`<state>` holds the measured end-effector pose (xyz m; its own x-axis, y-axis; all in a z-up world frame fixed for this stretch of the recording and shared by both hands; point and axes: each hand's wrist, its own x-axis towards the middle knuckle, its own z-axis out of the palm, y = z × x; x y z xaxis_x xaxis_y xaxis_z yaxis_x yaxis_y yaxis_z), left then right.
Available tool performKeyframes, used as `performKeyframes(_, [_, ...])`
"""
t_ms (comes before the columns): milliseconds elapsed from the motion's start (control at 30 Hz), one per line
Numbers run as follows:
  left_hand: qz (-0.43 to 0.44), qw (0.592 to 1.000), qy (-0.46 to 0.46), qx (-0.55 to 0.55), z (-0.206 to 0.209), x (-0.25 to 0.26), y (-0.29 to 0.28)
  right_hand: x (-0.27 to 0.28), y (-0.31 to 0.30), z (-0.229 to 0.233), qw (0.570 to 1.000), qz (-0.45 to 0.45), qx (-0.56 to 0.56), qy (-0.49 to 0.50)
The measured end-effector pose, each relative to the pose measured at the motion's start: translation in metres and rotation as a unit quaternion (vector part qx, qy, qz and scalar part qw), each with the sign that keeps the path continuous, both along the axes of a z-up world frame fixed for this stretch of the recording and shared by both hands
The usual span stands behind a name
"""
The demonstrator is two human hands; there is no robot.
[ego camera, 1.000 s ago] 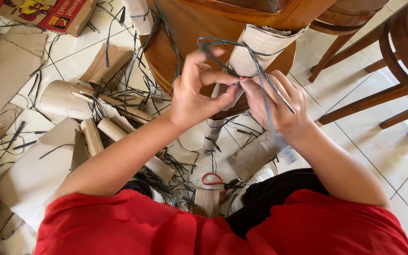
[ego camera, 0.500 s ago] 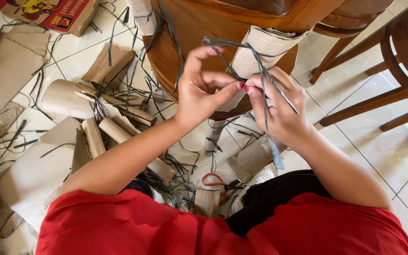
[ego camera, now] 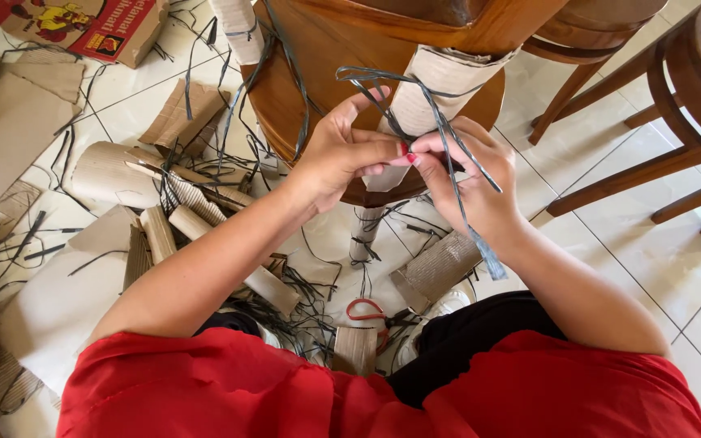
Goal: Wrapping a wooden chair leg with cardboard and securing it with plastic ties
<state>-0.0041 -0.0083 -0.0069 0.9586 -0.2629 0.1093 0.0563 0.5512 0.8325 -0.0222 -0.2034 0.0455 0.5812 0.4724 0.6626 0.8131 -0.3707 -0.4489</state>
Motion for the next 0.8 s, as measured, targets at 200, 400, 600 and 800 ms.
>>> performKeyframes(200, [0.032,0.999,0.016,-0.004,-0.022,0.014,-0.005,0.008,0.000,-0.007,0.994,0.045,0.074,-0.060])
performKeyframes(400, [0.114,0.968,-0.156,0.158,0.005,-0.007,0.002,0.008,-0.006,-0.004,0.989,0.071,0.054,-0.118])
performKeyframes(600, [0.233,0.798,-0.414,0.370,0.029,-0.022,0.008,0.000,-0.010,0.006,0.987,0.035,-0.042,-0.153])
performKeyframes(800, [0.218,0.894,-0.350,0.177,0.013,-0.003,0.003,-0.010,-0.016,0.024,0.989,0.049,-0.116,-0.078])
